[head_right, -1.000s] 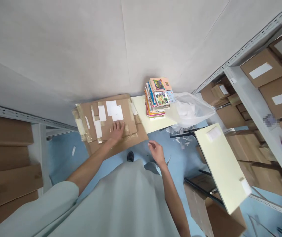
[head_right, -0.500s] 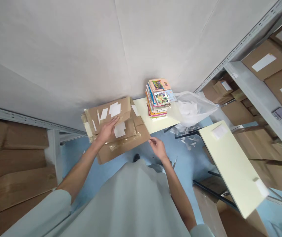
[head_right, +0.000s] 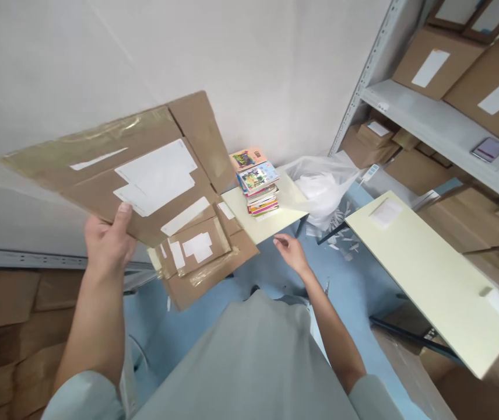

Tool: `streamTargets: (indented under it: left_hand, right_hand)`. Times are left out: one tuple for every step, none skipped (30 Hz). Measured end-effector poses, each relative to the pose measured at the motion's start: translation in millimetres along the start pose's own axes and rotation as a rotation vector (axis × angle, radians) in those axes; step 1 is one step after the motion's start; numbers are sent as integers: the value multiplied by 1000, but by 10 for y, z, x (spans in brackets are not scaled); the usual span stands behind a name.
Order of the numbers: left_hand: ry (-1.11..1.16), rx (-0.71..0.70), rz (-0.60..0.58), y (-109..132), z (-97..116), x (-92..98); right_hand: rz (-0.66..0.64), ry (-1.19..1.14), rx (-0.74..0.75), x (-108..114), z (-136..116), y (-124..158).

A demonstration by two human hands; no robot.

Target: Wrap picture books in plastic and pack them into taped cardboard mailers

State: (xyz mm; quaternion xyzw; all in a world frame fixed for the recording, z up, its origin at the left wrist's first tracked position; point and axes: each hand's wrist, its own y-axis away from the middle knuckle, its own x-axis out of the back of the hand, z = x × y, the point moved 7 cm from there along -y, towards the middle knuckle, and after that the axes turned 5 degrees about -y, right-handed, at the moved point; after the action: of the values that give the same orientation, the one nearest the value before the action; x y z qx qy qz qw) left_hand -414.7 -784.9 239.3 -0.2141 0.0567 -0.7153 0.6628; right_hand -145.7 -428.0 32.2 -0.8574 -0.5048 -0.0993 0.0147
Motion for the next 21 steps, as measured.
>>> streamTargets:
  left_hand:
    - [110, 36, -46, 21, 96, -225]
    - [201, 83, -82, 58, 186, -462]
    - [266, 132, -112, 107, 270, -707]
    - [306, 177, -150, 165, 351, -964]
    - [335, 217, -189, 227, 427, -1228]
    - [357, 250, -228, 290, 495, -1495]
    - [372, 276, -270, 352, 558, -1767]
    - [380, 296, -319, 417, 614, -2047]
    - [381, 310, -375, 485, 665, -2333]
    - [376, 320, -433, 560, 709, -2622]
    - [368, 329, -495, 644, 750, -2914]
    - [360, 338, -558, 740, 786, -3204]
    - [354, 349, -620, 847, 820, -3488]
    - [350, 363, -676, 965, 854, -3764]
    - [349, 380, -730, 1093, 888, -4029]
    - [347, 399, -785, 1230, 926, -4284]
    - [347, 415, -841, 1374, 970, -4527]
    - [346, 427, -895, 1520, 1020, -4757]
    - [345, 433, -950, 1667, 1075, -4977]
    - [343, 436, -1007, 1813, 1132, -5187]
    - [338, 439, -1065, 1955, 1188, -5388]
  right_hand:
    - [23, -4, 1, 172, 2, 0]
    - [53, -9, 4, 364, 5, 6]
    - [89, -16, 7, 579, 8, 18]
    - [131, -25, 12, 813, 12, 38]
    - [176, -34, 18, 1066, 16, 66]
    - [224, -43, 25, 1334, 21, 103]
    - [274, -51, 31, 1614, 25, 148]
    - [325, -58, 37, 1903, 29, 201]
    - [374, -64, 43, 2193, 31, 260]
    - [423, -71, 48, 2482, 31, 326]
    - [473, -81, 53, 2767, 26, 398]
    - [521, -91, 58, 3043, 17, 475]
    - [563, -101, 61, 3305, 5, 556]
    - [601, -112, 61, 3552, -8, 642]
    - [632, -124, 57, 3781, -21, 734]
    - [655, -139, 52, 3992, -33, 829]
    - [671, -157, 48, 4183, -41, 929]
    - [683, -180, 46, 4357, -42, 1033]
    - [692, -207, 47, 4513, -35, 1141]
    - [700, -235, 48, 4653, -13, 1251]
    - [707, -262, 43, 4776, 27, 1364]
